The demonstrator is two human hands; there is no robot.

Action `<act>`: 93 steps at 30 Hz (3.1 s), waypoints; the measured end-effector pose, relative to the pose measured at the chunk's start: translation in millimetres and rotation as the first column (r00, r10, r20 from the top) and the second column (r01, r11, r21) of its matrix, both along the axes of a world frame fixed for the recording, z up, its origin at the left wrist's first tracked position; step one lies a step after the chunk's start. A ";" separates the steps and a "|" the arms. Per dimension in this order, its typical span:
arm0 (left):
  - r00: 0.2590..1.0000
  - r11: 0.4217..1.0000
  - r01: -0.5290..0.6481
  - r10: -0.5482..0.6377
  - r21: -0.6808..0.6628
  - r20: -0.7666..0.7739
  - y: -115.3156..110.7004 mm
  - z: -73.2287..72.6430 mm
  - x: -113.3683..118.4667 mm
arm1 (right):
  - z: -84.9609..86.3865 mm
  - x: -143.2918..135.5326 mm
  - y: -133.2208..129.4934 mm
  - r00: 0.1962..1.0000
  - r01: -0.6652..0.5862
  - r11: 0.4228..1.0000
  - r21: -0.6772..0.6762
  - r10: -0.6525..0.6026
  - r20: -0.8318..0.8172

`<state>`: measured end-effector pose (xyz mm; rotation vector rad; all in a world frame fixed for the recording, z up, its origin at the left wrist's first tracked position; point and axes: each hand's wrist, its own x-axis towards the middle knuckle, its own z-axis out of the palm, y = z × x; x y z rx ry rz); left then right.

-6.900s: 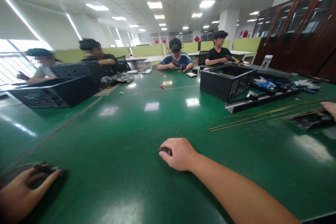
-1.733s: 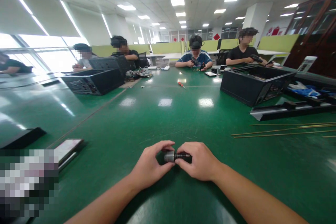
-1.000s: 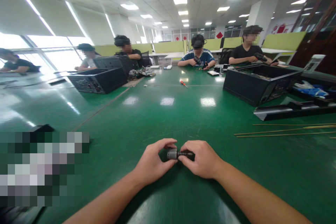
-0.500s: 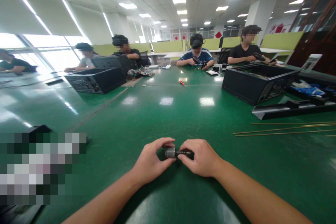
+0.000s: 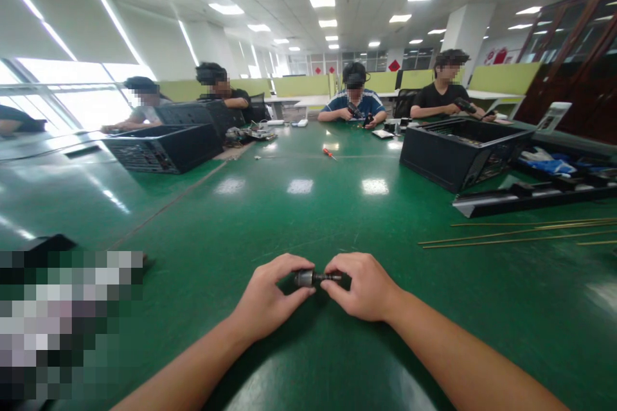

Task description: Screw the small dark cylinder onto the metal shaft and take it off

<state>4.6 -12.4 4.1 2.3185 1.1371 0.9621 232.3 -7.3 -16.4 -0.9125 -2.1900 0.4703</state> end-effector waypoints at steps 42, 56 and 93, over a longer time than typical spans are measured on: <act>1.000 0.996 -0.009 0.008 0.091 0.016 2.9 4.4 -3.2 | 4.8 5.3 3.1 0.999 0.050 0.998 0.026 -0.050 0.006; 0.999 0.997 -0.041 0.040 0.072 0.018 4.0 5.2 -4.2 | 2.9 8.0 4.8 0.998 0.060 0.998 0.000 -0.060 -0.008; 0.896 0.913 -0.407 0.396 0.013 0.201 36.8 20.2 -44.7 | -7.3 30.4 29.3 0.992 0.124 0.987 -0.106 -0.124 -0.002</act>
